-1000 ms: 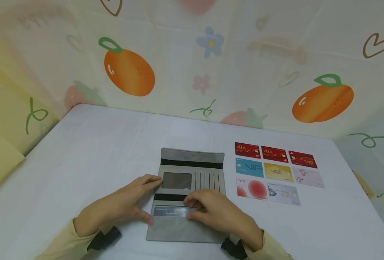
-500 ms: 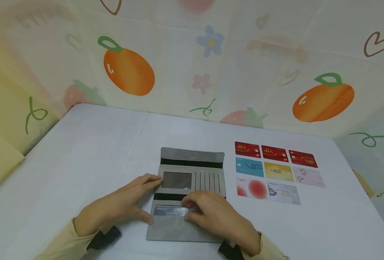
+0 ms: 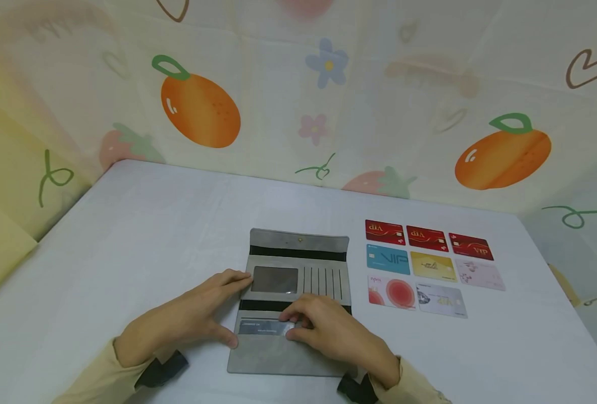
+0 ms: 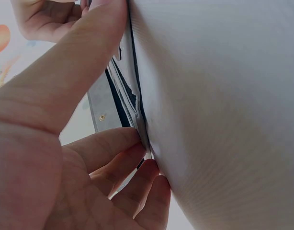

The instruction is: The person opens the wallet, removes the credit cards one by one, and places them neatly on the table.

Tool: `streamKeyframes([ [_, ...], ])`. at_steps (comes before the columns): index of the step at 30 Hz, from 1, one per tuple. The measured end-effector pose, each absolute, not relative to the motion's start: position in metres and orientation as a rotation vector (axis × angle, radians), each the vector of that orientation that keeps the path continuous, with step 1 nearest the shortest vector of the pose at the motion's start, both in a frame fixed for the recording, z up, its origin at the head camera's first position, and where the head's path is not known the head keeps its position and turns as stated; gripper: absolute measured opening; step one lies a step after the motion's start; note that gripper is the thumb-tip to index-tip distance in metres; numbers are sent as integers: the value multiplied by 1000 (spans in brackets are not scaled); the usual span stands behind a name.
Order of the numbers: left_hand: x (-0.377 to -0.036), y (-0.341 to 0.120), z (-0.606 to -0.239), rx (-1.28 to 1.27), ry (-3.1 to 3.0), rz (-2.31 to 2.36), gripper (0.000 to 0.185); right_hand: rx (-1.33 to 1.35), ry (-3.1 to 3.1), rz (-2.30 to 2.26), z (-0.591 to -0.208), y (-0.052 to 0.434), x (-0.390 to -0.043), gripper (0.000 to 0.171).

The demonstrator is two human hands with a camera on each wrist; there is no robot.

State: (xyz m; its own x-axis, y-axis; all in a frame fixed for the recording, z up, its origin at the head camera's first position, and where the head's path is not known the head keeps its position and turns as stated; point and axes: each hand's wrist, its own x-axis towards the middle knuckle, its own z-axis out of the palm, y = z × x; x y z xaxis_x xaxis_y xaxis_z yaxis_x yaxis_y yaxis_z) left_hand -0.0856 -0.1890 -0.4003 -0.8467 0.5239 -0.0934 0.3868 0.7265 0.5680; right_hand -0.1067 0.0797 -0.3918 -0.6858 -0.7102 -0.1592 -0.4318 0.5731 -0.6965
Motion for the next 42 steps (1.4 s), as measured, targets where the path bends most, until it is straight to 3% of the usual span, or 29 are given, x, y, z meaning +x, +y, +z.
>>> streamKeyframes([
  [42, -85, -188, -399, 674, 2670, 807, 104, -730, 2318, -1063, -398, 78, -110, 14],
])
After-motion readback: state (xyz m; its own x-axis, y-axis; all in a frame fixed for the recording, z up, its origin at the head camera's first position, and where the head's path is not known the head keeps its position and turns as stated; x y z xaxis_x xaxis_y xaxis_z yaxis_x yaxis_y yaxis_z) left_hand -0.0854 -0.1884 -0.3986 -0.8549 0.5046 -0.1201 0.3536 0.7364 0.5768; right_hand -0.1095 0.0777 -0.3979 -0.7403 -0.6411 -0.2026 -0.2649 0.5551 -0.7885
